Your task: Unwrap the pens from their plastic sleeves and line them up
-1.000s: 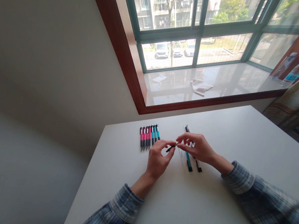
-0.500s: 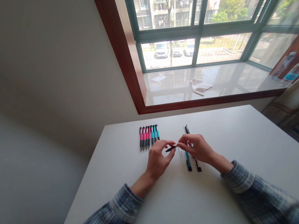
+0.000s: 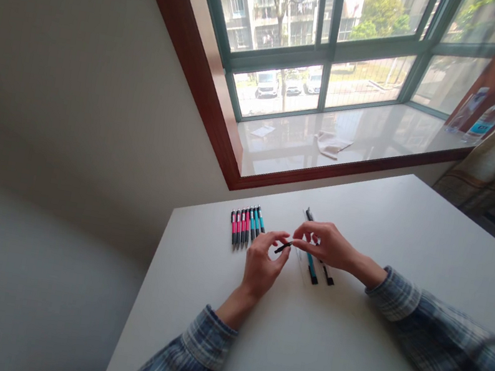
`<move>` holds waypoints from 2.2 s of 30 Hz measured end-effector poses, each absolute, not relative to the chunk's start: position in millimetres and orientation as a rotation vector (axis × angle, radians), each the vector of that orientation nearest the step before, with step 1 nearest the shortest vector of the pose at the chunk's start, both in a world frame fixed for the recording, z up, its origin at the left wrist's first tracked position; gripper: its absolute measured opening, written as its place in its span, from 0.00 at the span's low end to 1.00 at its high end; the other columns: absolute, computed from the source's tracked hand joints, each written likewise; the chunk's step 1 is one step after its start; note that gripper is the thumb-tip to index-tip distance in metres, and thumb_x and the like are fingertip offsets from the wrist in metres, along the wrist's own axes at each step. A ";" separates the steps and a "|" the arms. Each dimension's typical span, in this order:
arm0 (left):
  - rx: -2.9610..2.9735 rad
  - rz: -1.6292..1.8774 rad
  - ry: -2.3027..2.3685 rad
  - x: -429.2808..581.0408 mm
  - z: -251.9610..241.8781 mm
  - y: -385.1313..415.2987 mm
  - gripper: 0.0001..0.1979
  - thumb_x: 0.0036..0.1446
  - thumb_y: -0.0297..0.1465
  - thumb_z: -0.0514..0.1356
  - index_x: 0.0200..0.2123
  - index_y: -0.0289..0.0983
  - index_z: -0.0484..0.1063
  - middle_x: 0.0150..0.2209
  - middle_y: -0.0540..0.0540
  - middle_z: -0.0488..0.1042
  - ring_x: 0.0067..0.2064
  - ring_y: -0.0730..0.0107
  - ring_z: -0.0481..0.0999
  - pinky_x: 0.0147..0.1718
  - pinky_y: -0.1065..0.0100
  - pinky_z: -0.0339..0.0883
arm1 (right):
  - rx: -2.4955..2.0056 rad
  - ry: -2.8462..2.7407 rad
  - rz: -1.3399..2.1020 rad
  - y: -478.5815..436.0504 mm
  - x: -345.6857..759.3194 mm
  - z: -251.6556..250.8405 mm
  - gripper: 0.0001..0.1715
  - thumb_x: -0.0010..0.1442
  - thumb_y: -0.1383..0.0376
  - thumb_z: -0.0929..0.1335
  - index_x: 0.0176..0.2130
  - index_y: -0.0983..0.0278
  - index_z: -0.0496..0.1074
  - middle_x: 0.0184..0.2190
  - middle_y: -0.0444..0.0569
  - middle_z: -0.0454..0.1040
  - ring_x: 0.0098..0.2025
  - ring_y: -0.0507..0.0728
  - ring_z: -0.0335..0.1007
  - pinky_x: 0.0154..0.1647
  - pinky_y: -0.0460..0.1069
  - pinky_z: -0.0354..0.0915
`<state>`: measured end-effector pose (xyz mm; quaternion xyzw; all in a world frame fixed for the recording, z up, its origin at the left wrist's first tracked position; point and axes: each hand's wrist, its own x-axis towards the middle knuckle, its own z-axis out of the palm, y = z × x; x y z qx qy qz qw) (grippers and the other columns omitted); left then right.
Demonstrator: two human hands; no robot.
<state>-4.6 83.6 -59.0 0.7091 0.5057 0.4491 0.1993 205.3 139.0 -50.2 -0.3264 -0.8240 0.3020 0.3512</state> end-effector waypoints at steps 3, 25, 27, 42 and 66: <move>1.991 1.259 1.410 -4.2 -59.1 83.7 0.11 0.61 0.28 0.65 0.47 0.42 0.78 0.40 0.47 0.81 0.40 0.64 0.78 0.44 0.60 0.73 | -0.810 -2.131 0.788 138.8 205.0 -50.1 0.14 0.66 0.53 0.71 0.41 0.59 0.80 0.32 0.47 0.79 0.31 0.55 0.71 0.33 0.49 0.66; 2.026 1.244 1.401 -3.7 -57.7 83.5 0.11 0.60 0.27 0.66 0.46 0.42 0.78 0.39 0.48 0.81 0.40 0.64 0.78 0.45 0.60 0.72 | -0.836 -2.196 0.754 138.0 204.9 -49.5 0.16 0.68 0.53 0.70 0.35 0.60 0.79 0.28 0.46 0.76 0.29 0.54 0.68 0.32 0.49 0.64; 2.025 1.245 1.400 -3.7 -57.8 83.6 0.11 0.60 0.27 0.66 0.46 0.42 0.78 0.39 0.48 0.81 0.40 0.64 0.78 0.45 0.61 0.72 | -0.840 -2.190 0.748 137.9 204.7 -49.6 0.15 0.68 0.53 0.70 0.36 0.60 0.79 0.29 0.46 0.76 0.29 0.54 0.68 0.32 0.49 0.64; 2.024 1.216 1.401 -4.0 -56.3 83.2 0.10 0.62 0.28 0.66 0.47 0.42 0.78 0.39 0.48 0.82 0.40 0.63 0.78 0.45 0.61 0.70 | -0.824 -2.228 0.700 136.3 201.7 -51.0 0.12 0.68 0.60 0.70 0.34 0.63 0.73 0.29 0.44 0.74 0.29 0.52 0.65 0.33 0.47 0.61; 1.805 1.140 1.324 -3.5 -60.2 83.2 0.12 0.61 0.25 0.59 0.46 0.39 0.76 0.43 0.46 0.79 0.34 0.72 0.78 0.29 0.74 0.71 | -0.878 -2.405 0.562 152.7 218.6 -56.7 0.04 0.65 0.63 0.74 0.37 0.60 0.81 0.35 0.48 0.82 0.39 0.58 0.73 0.45 0.53 0.66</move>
